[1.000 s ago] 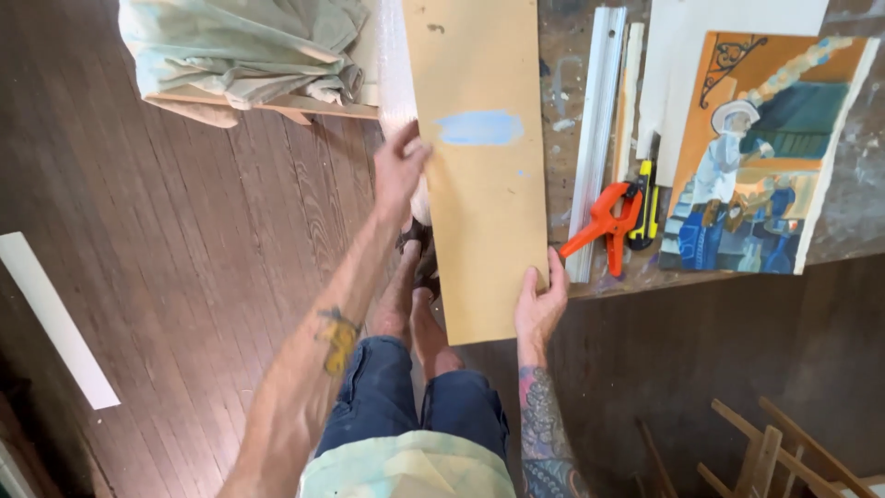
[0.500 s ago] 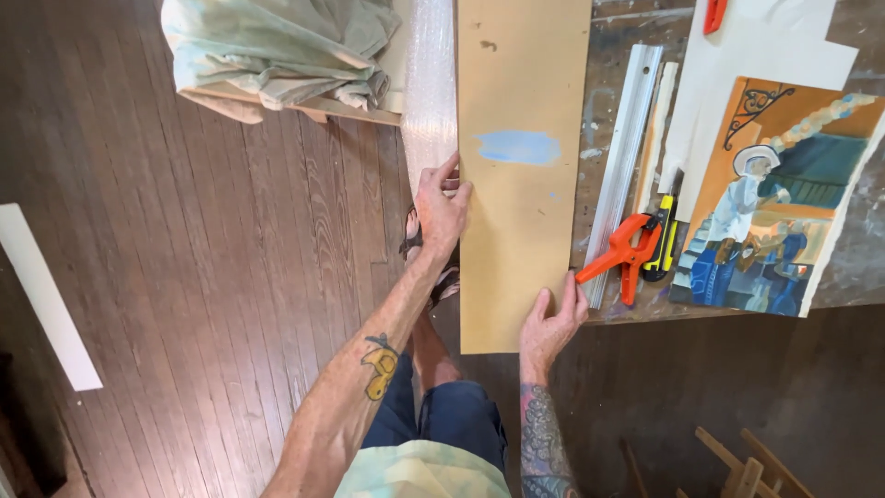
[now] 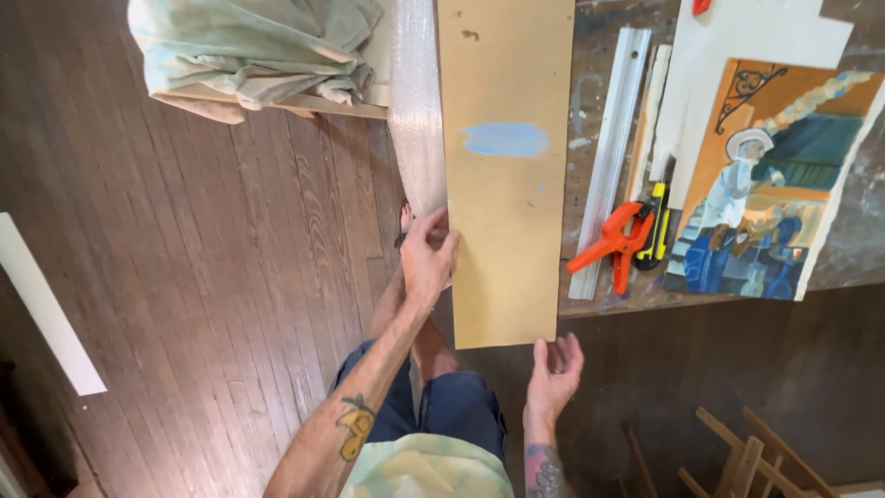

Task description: Trimming the edges of paper prints using a utility knife and a metal straight edge on a workshop bench.

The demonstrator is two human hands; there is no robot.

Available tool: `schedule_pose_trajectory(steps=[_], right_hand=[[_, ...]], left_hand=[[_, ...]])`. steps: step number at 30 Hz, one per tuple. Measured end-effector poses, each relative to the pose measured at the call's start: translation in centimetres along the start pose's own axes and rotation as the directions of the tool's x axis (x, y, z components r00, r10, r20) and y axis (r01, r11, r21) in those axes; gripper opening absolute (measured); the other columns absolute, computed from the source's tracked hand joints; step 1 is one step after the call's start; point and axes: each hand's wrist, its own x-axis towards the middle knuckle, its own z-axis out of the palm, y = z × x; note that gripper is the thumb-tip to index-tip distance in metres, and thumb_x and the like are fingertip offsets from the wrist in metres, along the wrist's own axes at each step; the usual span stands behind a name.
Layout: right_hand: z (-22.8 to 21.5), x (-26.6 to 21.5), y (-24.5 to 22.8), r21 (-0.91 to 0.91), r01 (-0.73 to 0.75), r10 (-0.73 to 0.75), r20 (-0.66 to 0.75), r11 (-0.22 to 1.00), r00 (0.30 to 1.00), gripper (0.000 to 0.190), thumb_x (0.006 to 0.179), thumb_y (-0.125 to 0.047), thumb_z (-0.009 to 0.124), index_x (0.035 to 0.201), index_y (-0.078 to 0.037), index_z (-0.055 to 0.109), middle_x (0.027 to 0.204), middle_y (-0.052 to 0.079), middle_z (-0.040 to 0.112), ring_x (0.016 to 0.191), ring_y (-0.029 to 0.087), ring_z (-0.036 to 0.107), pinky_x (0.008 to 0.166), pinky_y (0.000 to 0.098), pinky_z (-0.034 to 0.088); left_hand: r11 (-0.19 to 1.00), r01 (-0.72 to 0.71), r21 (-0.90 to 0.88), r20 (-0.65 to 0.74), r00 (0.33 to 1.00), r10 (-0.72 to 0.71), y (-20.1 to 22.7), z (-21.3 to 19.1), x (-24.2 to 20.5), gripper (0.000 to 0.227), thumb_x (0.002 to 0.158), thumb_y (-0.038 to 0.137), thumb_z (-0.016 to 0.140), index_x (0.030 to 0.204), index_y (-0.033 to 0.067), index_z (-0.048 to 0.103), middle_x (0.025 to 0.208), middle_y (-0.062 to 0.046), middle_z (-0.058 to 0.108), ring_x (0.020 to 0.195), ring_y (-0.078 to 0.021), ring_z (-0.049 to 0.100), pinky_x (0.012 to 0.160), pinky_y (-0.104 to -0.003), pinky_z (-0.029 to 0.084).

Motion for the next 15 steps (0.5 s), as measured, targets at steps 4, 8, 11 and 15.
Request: schedule_pose_trajectory(steps=[4, 8, 11, 15], right_hand=[[0.1, 0.6, 1.8, 0.279, -0.237, 0.245, 0.005, 0.931, 0.970, 0.047, 0.089, 0.002, 0.073, 0.134, -0.001, 0.062, 0.114, 0.015, 0.068, 0.100, 0.020, 0.069, 0.092, 0.0333, 0.063], [1.0, 1.9, 2.1, 0.349, -0.272, 0.308, -0.050, 0.897, 0.950, 0.048, 0.085, 0.008, 0.073, 0.131, -0.002, 0.064, 0.121, 0.017, 0.067, 0.106, 0.024, 0.068, 0.091, 0.0327, 0.063], [1.8, 2.2, 3.8, 0.337, -0.200, 0.243, -0.088, 0.920, 0.966, 0.054, 0.086, 0.006, 0.079, 0.135, -0.006, 0.061, 0.126, 0.016, 0.054, 0.114, 0.029, 0.064, 0.089, 0.0472, 0.065], [2.8, 2.4, 3.2, 0.374, -0.162, 0.224, -0.129, 0.913, 0.966, 0.055, 0.084, 0.007, 0.081, 0.133, -0.007, 0.062, 0.121, 0.013, 0.059, 0.108, 0.021, 0.066, 0.086, 0.0414, 0.068]], left_hand=[[0.994, -0.071, 0.081, -0.009, 0.997, 0.072, -1.4, 1.0, -1.4, 0.053, 0.087, 0.014, 0.062, 0.140, 0.0051, 0.063, 0.111, -0.008, 0.064, 0.094, -0.0166, 0.067, 0.085, -0.028, 0.065], [0.983, -0.127, 0.135, -0.051, 0.990, 0.135, -2.3, 2.2, -0.8, 0.050, 0.087, 0.013, 0.065, 0.137, 0.0040, 0.065, 0.108, -0.005, 0.062, 0.090, -0.0177, 0.067, 0.081, -0.030, 0.065], [0.987, -0.106, 0.117, -0.092, 0.989, 0.117, -3.0, 2.5, -0.8, 0.055, 0.081, 0.004, 0.077, 0.134, 0.0061, 0.068, 0.112, -0.013, 0.063, 0.096, -0.0261, 0.070, 0.074, -0.031, 0.069], [0.984, -0.104, 0.144, -0.069, 0.991, 0.115, -1.5, 1.7, -0.9, 0.054, 0.083, 0.007, 0.076, 0.136, 0.0143, 0.068, 0.114, -0.009, 0.065, 0.103, -0.0273, 0.070, 0.085, -0.037, 0.067]])
